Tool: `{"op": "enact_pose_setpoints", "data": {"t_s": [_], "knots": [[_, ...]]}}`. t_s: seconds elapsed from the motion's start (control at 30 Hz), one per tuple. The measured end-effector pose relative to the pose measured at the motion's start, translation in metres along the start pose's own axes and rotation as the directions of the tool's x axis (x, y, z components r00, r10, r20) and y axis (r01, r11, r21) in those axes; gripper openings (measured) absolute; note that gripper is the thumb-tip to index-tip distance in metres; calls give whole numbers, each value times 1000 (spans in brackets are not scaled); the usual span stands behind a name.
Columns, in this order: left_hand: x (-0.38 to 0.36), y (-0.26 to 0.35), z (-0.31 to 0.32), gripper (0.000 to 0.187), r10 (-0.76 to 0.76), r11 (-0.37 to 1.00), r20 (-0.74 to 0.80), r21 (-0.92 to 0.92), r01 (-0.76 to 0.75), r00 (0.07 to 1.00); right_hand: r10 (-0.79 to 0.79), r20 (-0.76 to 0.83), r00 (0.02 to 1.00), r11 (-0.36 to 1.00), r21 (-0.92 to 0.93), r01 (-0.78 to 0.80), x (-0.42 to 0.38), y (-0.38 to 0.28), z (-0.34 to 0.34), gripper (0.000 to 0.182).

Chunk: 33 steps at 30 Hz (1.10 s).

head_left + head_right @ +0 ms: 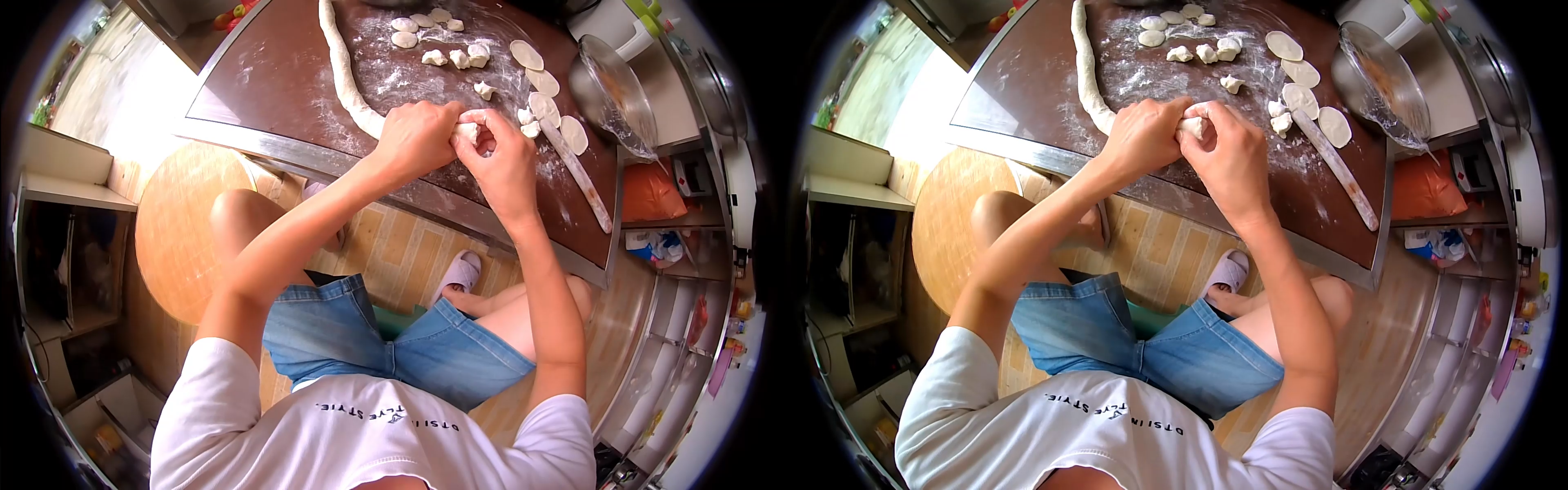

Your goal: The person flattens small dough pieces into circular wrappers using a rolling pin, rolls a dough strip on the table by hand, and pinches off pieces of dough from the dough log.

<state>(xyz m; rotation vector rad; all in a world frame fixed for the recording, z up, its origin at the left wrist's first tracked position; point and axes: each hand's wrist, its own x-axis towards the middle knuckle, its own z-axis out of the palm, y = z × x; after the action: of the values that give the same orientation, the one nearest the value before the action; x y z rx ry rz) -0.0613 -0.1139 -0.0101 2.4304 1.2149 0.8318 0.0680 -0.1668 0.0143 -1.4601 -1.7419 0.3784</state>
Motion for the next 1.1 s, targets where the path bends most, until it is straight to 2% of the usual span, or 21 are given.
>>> {"op": "enact_pose_setpoints", "data": {"t_s": [0.1,0.17,0.2,0.23,0.27,0.33,0.37,0.4,0.47,0.53,0.57,0.67,0.7,0.8,0.83,0.87,0.93,0.97,1.03,1.1], "knots": [[2,5,3,22,-55,991,70,126,46,996,-22,-19,1000,991,-132,19,-2,2,2,17],[4,6,5,25,-77,984,116,169,57,990,173,119,978,970,150,-190,2,7,-4,16],[3,3,5,23,-14,991,68,132,5,998,251,204,946,913,275,-301,4,8,-6,15],[-1,-4,6,22,46,994,18,97,-47,999,300,375,877,723,511,-466,7,-8,-15,17],[-3,-10,9,23,101,993,-36,66,-98,994,215,577,788,470,646,-602,8,-32,-21,21],[-2,-15,25,29,-41,998,-6,48,41,999,117,258,959,611,742,-274,28,-43,-16,26],[-1,-17,18,31,-29,999,83,-41,33,996,17,35,999,928,370,-29,47,-19,-18,26],[-1,-13,-2,34,-28,990,157,-135,49,987,-43,20,999,982,183,38,57,7,-14,27],[-6,-26,-4,44,17,979,218,-204,29,976,-86,59,994,987,-133,94,57,32,-10,30],[-8,-38,0,50,39,963,221,-270,23,974,-86,71,994,995,-49,90,43,24,-10,30],[-10,-40,1,56,28,966,218,-256,30,975,-60,142,988,998,33,55,31,19,-7,29],[-11,-43,7,57,123,936,81,-341,-88,989,-35,251,967,978,206,-18,8,23,12,25],[-11,-42,4,54,123,940,91,-330,-86,988,11,215,977,962,265,-69,6,27,19,22],[-14,-39,-7,46,119,992,186,9,-123,975,108,239,965,878,433,-205,7,28,20,19],[-13,-39,-10,38,100,990,204,75,-117,974,145,246,958,834,491,-252,7,26,13,17],[-14,-36,-11,37,76,996,205,23,-82,976,147,253,956,848,466,-253,6,21,3,17],[-16,-14,-18,34,38,996,215,-91,-19,976,81,184,980,884,442,-155,-2,11,-8,18],[-17,-8,-17,30,44,984,161,-179,-14,986,33,158,987,903,419,-98,-4,5,-14,19],[-10,-2,-22,31,26,983,231,-181,16,973,-59,123,991,929,371,9,-9,-5,-22,21],[-5,0,-24,35,24,985,282,-172,26,959,-80,116,990,968,248,49,-8,-3,-25,22]]}}
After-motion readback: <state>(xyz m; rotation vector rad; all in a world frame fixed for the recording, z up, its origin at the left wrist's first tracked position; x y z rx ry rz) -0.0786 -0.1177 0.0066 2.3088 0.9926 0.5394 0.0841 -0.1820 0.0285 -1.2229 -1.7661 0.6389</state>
